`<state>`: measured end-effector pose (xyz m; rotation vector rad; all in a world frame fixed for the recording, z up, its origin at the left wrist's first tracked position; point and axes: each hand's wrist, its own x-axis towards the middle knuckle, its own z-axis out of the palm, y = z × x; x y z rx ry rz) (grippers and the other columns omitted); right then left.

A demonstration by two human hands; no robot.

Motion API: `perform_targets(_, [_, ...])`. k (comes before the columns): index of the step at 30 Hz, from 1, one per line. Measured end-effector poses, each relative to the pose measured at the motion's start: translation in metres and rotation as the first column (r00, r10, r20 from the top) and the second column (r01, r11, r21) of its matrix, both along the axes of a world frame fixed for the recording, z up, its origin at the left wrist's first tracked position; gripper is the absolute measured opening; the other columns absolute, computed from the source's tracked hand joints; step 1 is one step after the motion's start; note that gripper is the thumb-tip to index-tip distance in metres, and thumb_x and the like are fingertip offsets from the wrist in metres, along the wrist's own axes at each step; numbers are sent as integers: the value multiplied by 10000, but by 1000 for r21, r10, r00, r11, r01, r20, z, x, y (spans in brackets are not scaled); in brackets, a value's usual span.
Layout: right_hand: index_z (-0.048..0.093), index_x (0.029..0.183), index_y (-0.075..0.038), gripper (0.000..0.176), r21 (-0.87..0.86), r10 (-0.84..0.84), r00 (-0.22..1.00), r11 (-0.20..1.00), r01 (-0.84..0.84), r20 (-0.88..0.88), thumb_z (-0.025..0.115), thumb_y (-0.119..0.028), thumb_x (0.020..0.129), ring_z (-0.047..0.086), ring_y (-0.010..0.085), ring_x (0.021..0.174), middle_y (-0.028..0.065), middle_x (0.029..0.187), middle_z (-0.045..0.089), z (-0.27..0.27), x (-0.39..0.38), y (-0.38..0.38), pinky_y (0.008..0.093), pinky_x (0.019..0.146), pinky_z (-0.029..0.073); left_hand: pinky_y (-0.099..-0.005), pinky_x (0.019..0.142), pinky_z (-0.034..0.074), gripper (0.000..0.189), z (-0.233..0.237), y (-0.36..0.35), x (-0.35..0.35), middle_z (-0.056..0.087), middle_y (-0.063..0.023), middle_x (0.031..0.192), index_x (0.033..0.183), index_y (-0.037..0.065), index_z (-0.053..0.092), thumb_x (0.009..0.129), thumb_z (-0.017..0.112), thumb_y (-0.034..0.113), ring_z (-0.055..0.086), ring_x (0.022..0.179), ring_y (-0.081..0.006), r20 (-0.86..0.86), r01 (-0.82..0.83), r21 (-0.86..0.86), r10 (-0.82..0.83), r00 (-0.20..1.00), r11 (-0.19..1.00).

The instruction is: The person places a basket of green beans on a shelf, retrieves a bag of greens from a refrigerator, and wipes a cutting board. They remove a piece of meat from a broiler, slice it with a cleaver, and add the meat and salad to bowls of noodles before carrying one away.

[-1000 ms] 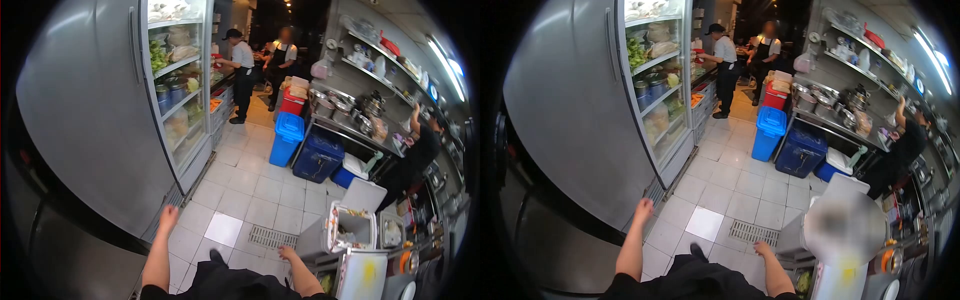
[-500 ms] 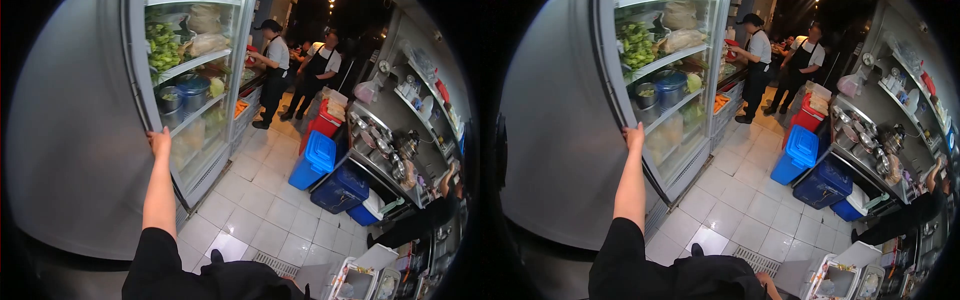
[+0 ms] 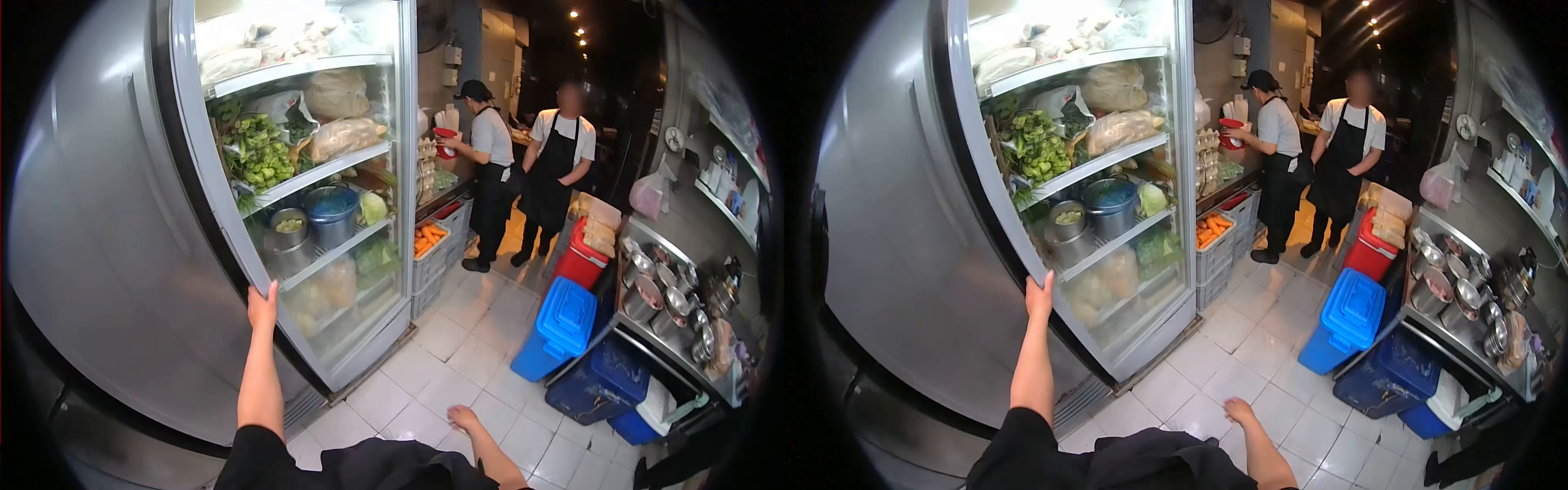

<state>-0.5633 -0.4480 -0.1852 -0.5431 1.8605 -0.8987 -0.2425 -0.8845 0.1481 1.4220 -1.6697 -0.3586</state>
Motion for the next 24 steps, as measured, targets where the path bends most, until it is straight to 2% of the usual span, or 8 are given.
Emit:
perform_targets(5, [554, 1173, -65, 321, -236, 165, 985, 961, -148, 55, 539, -203, 884, 623, 145, 772, 55, 918, 627, 98, 5, -106, 276, 611, 510, -427, 762, 478, 490, 16, 123, -24, 626, -206, 943, 1012, 16, 527, 822, 634, 455, 607, 873, -394, 34, 114, 80, -117, 993, 990])
perform_targets(7, [544, 1190, -58, 328, -298, 199, 977, 940, -168, 75, 538, -214, 901, 623, 147, 803, 55, 943, 624, 114, 16, -132, 279, 625, 513, -405, 742, 483, 407, 33, 169, -30, 635, -183, 918, 987, 43, 571, 838, 630, 417, 615, 835, -357, 60, 297, 185, -312, 948, 937])
perform_targets(9, [541, 1197, -56, 346, -315, 228, 970, 930, -191, 87, 547, -255, 914, 619, 156, 855, 63, 997, 618, 116, 22, -145, 291, 658, 517, -384, 720, 487, 329, 18, 170, -20, 642, -165, 900, 1002, 77, 612, 856, 624, 371, 619, 795, -314, 149, 569, 340, -641, 753, 749])
perform_targets(13, [484, 1267, -55, 450, -364, -83, 951, 911, 193, 297, 517, -356, 934, 524, 209, 1094, 79, 1187, 560, 124, 22, -141, 369, 858, 457, -356, 702, 486, 313, 25, 159, -21, 647, -141, 879, 1016, 64, 626, 873, 612, 342, 621, 777, -257, -32, 676, 413, -732, 681, 610])
perform_targets(16, [434, 1328, -71, 493, -284, -454, 706, 692, 664, 544, 518, -349, 929, 446, 234, 1196, 73, 1292, 512, 43, -11, -123, 391, 1003, 355, -334, 689, 485, 345, 41, 116, -35, 649, -116, 859, 1008, 21, 616, 872, 617, 338, 616, 760, -203, -54, 651, 347, -679, 732, 675])
perform_targets(17, [437, 1335, -58, 503, -422, -364, 756, 660, 621, 544, 531, -333, 923, 451, 224, 1194, 80, 1317, 501, 47, -27, -107, 367, 1011, 348, -331, 681, 486, 334, 41, 97, -43, 647, -113, 854, 1028, 27, 613, 864, 635, 317, 617, 753, -202, -78, 685, 296, -698, 712, 666])
perform_targets(21, [496, 1272, -31, 467, -396, -366, 773, 698, 596, 518, 509, -329, 912, 518, 239, 1130, 113, 1256, 555, 57, -84, -72, 396, 939, 414, -325, 757, 494, 380, 105, 25, -117, 635, -122, 995, 1087, 22, 589, 843, 666, 302, 622, 854, -206, 14, 809, 41, -810, 586, 586])
perform_targets(24, [516, 1224, -17, 448, -448, -439, 686, 531, 719, 580, 492, -338, 913, 583, 284, 1025, 132, 1138, 610, 81, -89, -59, 407, 868, 462, -338, 832, 490, 443, 174, -46, -202, 626, -163, 1092, 1124, 9, 583, 828, 673, 326, 623, 984, -259, 55, 770, -223, -781, 623, 598])
